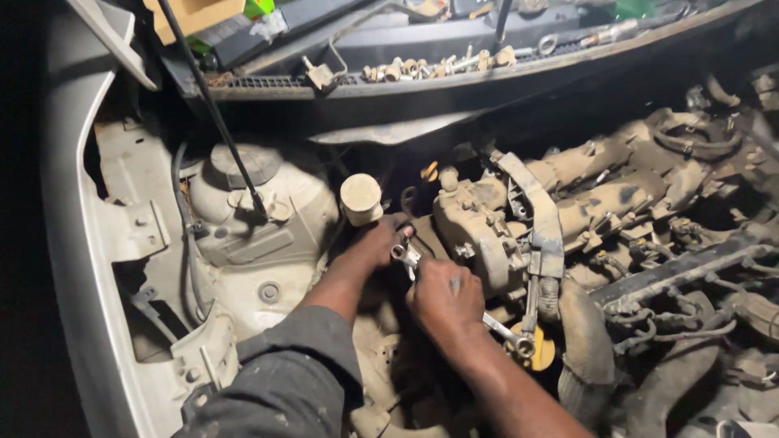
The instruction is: The person uses a wrench to loosen and remove bolts from a component within the engine bay of a vehicle.
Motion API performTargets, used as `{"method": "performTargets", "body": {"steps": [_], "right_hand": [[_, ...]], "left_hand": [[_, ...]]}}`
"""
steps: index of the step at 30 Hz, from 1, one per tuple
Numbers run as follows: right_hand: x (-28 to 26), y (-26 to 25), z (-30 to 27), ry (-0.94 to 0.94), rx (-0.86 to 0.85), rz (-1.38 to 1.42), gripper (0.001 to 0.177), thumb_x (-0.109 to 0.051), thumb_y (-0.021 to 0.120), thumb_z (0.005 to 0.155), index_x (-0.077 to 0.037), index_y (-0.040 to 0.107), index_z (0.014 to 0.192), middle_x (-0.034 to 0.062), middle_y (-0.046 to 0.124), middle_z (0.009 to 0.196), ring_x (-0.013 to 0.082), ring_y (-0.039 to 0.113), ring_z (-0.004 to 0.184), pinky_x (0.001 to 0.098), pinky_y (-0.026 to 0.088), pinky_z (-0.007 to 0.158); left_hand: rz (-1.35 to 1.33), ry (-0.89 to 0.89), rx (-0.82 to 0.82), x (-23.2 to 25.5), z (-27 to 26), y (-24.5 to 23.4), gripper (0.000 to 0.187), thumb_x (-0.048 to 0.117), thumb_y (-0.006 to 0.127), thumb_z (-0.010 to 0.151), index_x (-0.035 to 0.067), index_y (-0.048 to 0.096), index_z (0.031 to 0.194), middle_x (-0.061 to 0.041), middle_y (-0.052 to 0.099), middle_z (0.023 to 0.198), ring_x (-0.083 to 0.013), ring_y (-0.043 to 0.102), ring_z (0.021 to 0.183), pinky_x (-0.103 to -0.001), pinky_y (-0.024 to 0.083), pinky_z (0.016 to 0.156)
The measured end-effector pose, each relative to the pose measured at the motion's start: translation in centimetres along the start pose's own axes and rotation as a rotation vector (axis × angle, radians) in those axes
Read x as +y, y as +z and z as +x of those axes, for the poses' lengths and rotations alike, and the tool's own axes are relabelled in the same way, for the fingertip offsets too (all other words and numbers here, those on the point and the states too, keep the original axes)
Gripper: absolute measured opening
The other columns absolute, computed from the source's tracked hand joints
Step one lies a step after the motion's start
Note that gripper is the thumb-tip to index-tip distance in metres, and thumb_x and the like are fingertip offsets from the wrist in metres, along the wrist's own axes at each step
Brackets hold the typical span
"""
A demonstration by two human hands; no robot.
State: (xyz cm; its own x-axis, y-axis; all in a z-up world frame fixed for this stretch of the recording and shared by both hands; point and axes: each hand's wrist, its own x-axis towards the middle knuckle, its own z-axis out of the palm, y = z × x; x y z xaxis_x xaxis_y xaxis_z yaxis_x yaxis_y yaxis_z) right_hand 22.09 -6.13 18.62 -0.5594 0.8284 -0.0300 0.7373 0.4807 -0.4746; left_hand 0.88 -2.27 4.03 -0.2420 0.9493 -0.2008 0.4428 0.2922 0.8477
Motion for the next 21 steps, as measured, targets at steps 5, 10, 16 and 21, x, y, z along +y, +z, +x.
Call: {"method": "performTargets", "body": {"steps": [5, 10, 16, 21], "right_hand": [[-0.2, 0.4, 0.4, -0.012, -0.004, 0.008, 0.015, -0.017, 0.070, 0.076, -0.004, 0.077, 0.082, 0.0231, 0.073, 0.086, 0.0440, 0.073, 0.081, 0.0501, 0.059, 0.078], [0.0, 0.6, 0.3, -0.019, 0.003, -0.026, 0.015, -0.015, 0.070, 0.077, -0.003, 0.077, 0.083, 0.0248, 0.073, 0.087, 0.0441, 0.073, 0.082, 0.0499, 0.059, 0.079], [0.1, 0.5, -0.3, -0.052, -0.003, -0.043, 0.013, -0.015, 0.070, 0.078, -0.004, 0.076, 0.082, 0.0240, 0.073, 0.084, 0.0430, 0.073, 0.082, 0.0503, 0.059, 0.078], [0.5, -1.1, 0.2, -0.071, 0.171, -0.063, 0.014, -0.015, 0.066, 0.084, -0.004, 0.074, 0.084, 0.0235, 0.072, 0.080, 0.0419, 0.073, 0.076, 0.0523, 0.057, 0.071]], "left_hand": [[0.001, -0.031, 0.021, -1.1, 1.0, 0.1, 0.024, 0.026, 0.058, 0.102, 0.007, 0.066, 0.113, -0.012, 0.072, 0.094, -0.0209, 0.062, 0.087, -0.039, 0.051, 0.082], [0.087, -0.145, 0.044, -2.4, 1.8, 0.3, 0.029, 0.033, 0.058, 0.101, 0.010, 0.066, 0.116, -0.012, 0.072, 0.101, -0.0215, 0.066, 0.092, -0.040, 0.051, 0.085], [0.077, -0.066, 0.013, -7.4, 4.7, 1.9, 0.033, 0.034, 0.063, 0.098, 0.006, 0.068, 0.115, -0.014, 0.074, 0.107, -0.0245, 0.068, 0.099, -0.041, 0.054, 0.092], [0.120, -0.160, 0.092, -6.5, 4.5, 1.6, 0.044, 0.049, 0.054, 0.104, 0.011, 0.064, 0.124, -0.013, 0.070, 0.111, -0.0269, 0.065, 0.102, -0.043, 0.048, 0.095]]}}
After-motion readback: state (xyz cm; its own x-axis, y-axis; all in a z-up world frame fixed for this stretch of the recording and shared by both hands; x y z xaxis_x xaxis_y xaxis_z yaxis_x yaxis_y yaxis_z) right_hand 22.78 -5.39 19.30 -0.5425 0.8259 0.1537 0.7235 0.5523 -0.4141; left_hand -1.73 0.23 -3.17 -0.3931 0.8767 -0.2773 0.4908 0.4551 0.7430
